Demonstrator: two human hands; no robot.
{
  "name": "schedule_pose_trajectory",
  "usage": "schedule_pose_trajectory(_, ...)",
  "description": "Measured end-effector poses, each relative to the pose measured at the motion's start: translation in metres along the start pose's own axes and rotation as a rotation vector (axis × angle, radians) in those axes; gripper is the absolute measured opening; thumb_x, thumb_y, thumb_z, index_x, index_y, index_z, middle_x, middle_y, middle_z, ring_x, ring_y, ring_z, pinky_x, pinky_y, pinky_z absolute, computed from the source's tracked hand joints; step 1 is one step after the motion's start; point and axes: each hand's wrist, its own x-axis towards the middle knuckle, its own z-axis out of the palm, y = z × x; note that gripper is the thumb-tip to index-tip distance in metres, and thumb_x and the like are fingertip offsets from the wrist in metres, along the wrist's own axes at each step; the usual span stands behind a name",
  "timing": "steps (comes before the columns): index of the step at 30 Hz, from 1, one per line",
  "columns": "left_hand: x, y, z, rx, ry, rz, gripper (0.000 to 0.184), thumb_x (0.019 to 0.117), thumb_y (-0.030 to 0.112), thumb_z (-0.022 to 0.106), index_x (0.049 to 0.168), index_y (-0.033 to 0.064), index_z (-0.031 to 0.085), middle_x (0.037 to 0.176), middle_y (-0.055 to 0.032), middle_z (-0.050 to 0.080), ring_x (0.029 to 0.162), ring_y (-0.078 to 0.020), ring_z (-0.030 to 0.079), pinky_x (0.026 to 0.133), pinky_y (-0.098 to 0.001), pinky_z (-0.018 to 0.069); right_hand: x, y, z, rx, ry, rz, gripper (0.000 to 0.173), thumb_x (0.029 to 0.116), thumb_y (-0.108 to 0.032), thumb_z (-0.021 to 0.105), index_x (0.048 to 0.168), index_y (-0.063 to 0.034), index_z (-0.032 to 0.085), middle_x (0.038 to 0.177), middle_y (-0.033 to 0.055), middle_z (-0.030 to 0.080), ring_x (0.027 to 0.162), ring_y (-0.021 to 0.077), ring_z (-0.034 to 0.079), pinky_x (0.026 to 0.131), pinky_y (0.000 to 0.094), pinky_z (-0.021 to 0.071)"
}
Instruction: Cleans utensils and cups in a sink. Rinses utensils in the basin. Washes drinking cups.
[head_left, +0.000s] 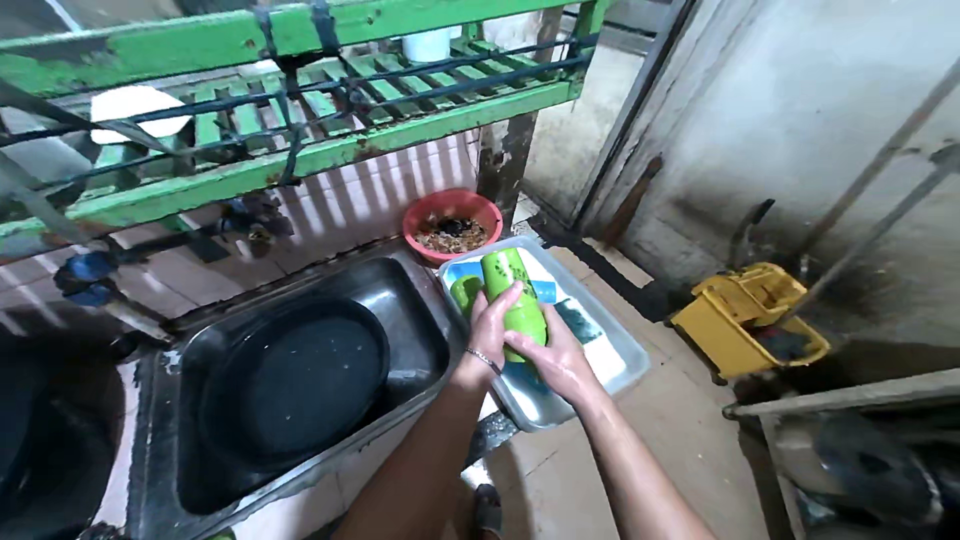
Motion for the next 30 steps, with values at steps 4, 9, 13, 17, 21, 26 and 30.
schedule_pose_trajectory(4, 0.035, 0.025, 0.001, 0.232, 0.127, 0.07, 0.057, 0.1017, 0.035, 0.065, 0.145, 0.0048, 0.044, 0.115, -0.0187, 0.067, 0.084, -0.0253, 0.072, 0.075, -0.0405, 0.0626, -0.006, 0.009, -0.019, -0.178, -0.027, 0.09, 0.079, 0.0801, -0.051, 0.085, 0.143, -0.0153, 0.054, 0.112, 0.0133, 0.071, 0.097, 0.0282, 0.071, 0.086, 0.0561, 0.0573)
schedule_pose_trajectory(9, 0.057, 0.047, 0.02, 1.341, 0.051, -0.096, 0.086, 0.087, 0.061, 0.074, 0.146, 0.003, 0.051, 0.126, -0.0268, 0.066, 0.119, -0.0432, 0.064, 0.1, -0.065, 0.0494, 0.004, 0.016, -0.038, -0.239, 0.044, 0.332, 0.079, 0.0814, -0.053, 0.084, 0.142, -0.012, 0.055, 0.112, 0.019, 0.071, 0.102, 0.0365, 0.069, 0.089, 0.0629, 0.0541)
schedule_pose_trajectory(13, 0.064, 0.029, 0.025, 1.655, -0.018, -0.097, 0.087, 0.0959, 0.074, 0.049, 0.148, 0.005, 0.053, 0.155, -0.0259, 0.044, 0.128, -0.0445, 0.057, 0.102, -0.0644, 0.0479, 0.012, 0.016, -0.053, -0.223, 0.046, 0.409, 0.086, 0.0797, -0.046, 0.088, 0.145, -0.0084, 0.048, 0.121, 0.0236, 0.066, 0.108, 0.0402, 0.066, 0.091, 0.0637, 0.0532)
schedule_pose_trajectory(17, 0.028, 0.02, 0.031, 1.276, 0.043, 0.032, 0.076, 0.0973, 0.064, 0.059, 0.148, 0.0071, 0.051, 0.136, -0.0205, 0.061, 0.12, -0.0388, 0.063, 0.099, -0.0606, 0.0516, 0.013, 0.015, -0.052, -0.115, 0.114, 0.369, 0.088, 0.0775, -0.048, 0.089, 0.143, -0.008, 0.046, 0.116, 0.0225, 0.066, 0.098, 0.0376, 0.069, 0.084, 0.0605, 0.0572)
schedule_pose_trajectory(21, 0.015, -0.009, 0.034, 0.834, 0.068, -0.174, 0.084, 0.0862, 0.05, 0.081, 0.151, 0.0103, 0.044, 0.129, -0.0248, 0.064, 0.118, -0.0396, 0.064, 0.1, -0.0619, 0.0508, 0.003, 0.002, -0.026, -0.219, 0.041, 0.214, 0.095, 0.0796, -0.038, 0.089, 0.153, -0.0081, 0.036, 0.126, 0.0257, 0.062, 0.109, 0.0419, 0.066, 0.09, 0.0635, 0.0544)
schedule_pose_trajectory(26, 0.033, 0.021, 0.017, 0.851, 0.238, 0.009, 0.084, 0.0881, 0.047, 0.08, 0.151, 0.0085, 0.04, 0.127, -0.0227, 0.065, 0.117, -0.0371, 0.065, 0.099, -0.0597, 0.0519, -0.01, 0.009, -0.037, -0.459, -0.169, 0.165, 0.098, 0.0806, -0.052, 0.085, 0.156, -0.0123, 0.036, 0.132, 0.0204, 0.061, 0.114, 0.0384, 0.065, 0.096, 0.061, 0.053)
schedule_pose_trajectory(30, 0.033, 0.024, -0.003, 0.587, 0.197, 0.005, 0.077, 0.0906, 0.038, 0.08, 0.151, 0.0117, 0.04, 0.127, -0.0206, 0.065, 0.109, -0.0324, 0.069, 0.09, -0.0527, 0.0592, 0.03, 0.044, -0.066, -0.515, -0.229, -0.158, 0.034, 0.1027, -0.023, 0.062, 0.13, -0.0029, 0.066, 0.142, 0.02, 0.057, 0.133, 0.0375, 0.054, 0.11, 0.0596, 0.0451)
